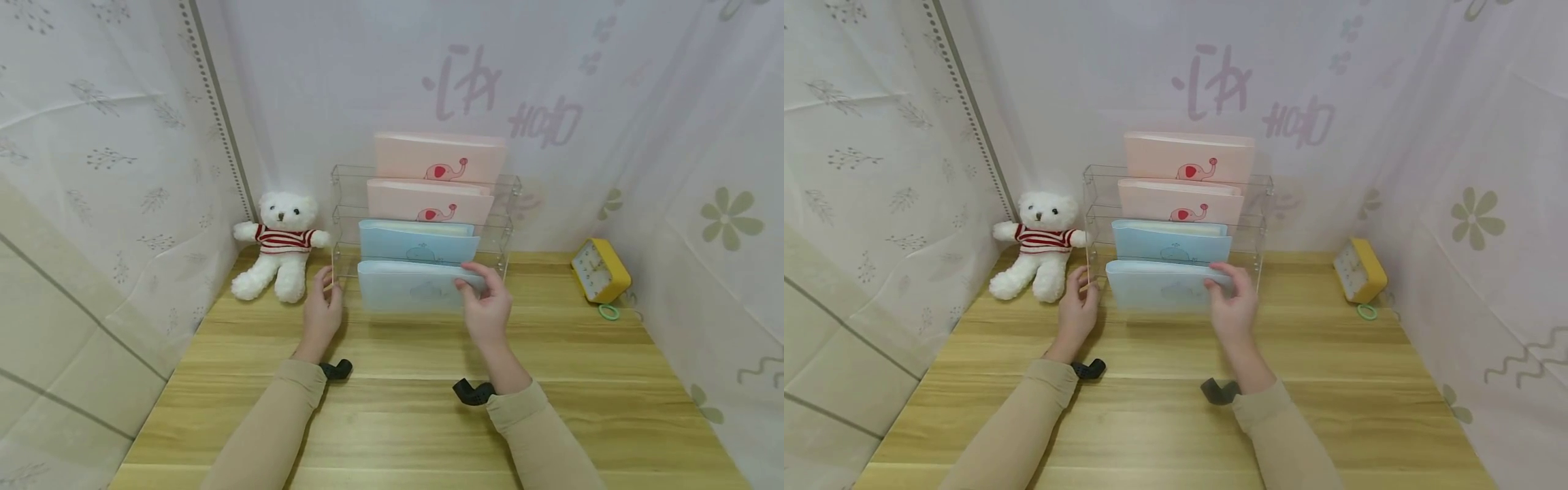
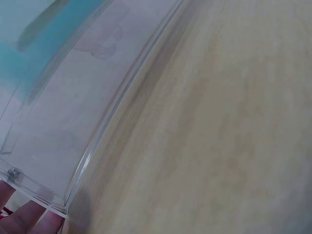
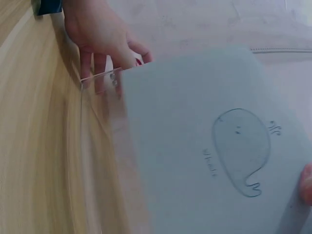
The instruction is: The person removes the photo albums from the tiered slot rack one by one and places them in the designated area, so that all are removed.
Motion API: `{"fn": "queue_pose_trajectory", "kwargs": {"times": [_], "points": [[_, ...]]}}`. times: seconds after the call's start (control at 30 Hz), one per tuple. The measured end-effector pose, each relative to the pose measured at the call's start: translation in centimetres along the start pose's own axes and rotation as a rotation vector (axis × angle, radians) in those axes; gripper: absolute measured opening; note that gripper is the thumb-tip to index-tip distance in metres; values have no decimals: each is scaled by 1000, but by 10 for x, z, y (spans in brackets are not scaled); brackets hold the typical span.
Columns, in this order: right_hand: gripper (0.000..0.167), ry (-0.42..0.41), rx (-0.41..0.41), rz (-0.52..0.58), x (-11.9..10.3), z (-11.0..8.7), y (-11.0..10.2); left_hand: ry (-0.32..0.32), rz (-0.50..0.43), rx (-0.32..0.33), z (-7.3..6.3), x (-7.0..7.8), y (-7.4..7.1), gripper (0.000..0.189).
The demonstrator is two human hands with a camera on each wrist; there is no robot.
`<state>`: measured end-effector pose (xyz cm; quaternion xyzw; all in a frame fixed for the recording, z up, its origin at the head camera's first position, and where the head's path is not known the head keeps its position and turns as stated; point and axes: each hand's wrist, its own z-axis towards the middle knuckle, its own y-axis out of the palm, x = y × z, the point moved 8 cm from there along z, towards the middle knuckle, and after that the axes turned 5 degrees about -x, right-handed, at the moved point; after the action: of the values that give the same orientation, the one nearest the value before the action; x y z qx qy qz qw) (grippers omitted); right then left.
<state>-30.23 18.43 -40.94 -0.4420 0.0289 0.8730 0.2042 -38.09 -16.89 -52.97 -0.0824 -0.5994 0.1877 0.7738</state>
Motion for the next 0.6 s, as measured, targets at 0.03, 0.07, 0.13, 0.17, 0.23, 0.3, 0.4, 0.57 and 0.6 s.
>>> {"fn": "queue_pose_trajectory", "kwargs": {"times": [0.03,0.07,0.13,0.17,0.23,0.3,0.4,0.57,0.6], "points": [[28,43,-29,-15,2,0,1,-2,5,2,0,0,0,47],[29,87,-61,-30,4,0,3,-4,7,2,1,-1,-1,47],[30,177,-130,-64,11,-1,7,-4,11,6,1,-2,-1,47],[30,216,-162,-77,15,-3,9,-5,12,7,1,-2,-2,46],[31,282,-215,-96,24,-5,14,-9,19,5,0,-4,-2,46],[30,331,-248,-103,30,-8,16,-13,23,6,-1,-5,-1,46],[30,378,-268,-107,37,-10,18,-20,26,5,-2,-6,0,47],[31,390,-355,-171,41,-7,17,-7,23,-1,-1,-3,0,47],[31,382,-388,-196,41,-7,17,-4,23,0,0,-3,0,47]]}}
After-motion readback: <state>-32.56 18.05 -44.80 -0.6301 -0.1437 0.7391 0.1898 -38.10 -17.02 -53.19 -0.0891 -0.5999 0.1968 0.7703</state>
